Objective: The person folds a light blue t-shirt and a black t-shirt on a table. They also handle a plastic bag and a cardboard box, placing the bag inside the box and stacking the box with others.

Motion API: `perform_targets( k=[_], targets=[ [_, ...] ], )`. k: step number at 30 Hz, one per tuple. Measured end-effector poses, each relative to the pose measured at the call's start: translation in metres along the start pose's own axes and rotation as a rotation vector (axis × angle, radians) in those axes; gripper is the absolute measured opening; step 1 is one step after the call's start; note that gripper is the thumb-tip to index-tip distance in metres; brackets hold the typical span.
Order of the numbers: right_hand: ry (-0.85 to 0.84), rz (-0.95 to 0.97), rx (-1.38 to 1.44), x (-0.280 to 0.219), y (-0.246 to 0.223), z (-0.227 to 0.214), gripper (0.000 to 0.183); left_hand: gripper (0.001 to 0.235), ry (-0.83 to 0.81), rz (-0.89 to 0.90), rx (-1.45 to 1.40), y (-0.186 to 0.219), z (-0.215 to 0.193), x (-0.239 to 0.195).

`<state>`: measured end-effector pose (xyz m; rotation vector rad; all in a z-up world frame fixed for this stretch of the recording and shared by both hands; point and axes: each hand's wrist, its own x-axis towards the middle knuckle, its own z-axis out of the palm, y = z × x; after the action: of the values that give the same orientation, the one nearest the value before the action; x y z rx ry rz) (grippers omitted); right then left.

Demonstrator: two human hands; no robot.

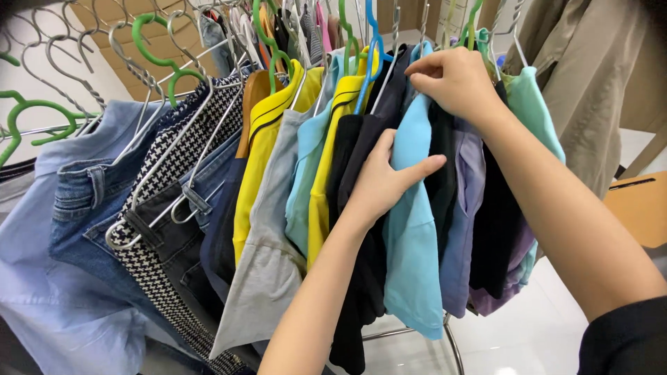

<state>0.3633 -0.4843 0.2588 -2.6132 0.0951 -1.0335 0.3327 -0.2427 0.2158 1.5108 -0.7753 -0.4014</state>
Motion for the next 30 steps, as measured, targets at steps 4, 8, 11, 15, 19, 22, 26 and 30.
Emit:
perform_targets(
  k=[4,8,11,15,19,22,26,30],
  targets=[
    [-0.007,-0.035,0.058,0.0,0.004,0.0,0.025,0.042,-0.042,0.162,0.189,-0.007,0.0,-0.024],
    [-0.024,0.012,0.133,-0.006,-0.014,-0.003,0.023,0.028,0.114,0.428,0.326,-0.025,0.009,-0.048],
    [-0.022,-0.058,0.137,-0.009,-0.016,-0.005,0.024,0.05,0.179,0.647,0.523,-0.064,0.02,-0.051],
    [-0.06,0.045,0.271,-0.013,-0.031,-0.016,0.03,0.046,0.262,0.762,0.603,-0.084,0.026,-0.06],
    [-0.087,0.059,0.464,-0.018,-0.044,-0.029,0.026,0.034,0.29,0.541,0.493,-0.086,0.029,-0.057],
    [-0.099,0.082,0.574,-0.021,-0.06,-0.042,0.033,0.036,0.266,0.29,0.381,-0.074,0.028,-0.05],
    [-0.047,0.06,0.776,-0.022,-0.08,-0.068,0.034,0.038,0.193,0.0,0.075,-0.081,0.025,-0.035],
    [-0.098,0.007,0.886,-0.022,-0.056,-0.072,0.038,0.037,0.225,-0.06,-0.124,-0.088,0.026,-0.034]
  ],
)
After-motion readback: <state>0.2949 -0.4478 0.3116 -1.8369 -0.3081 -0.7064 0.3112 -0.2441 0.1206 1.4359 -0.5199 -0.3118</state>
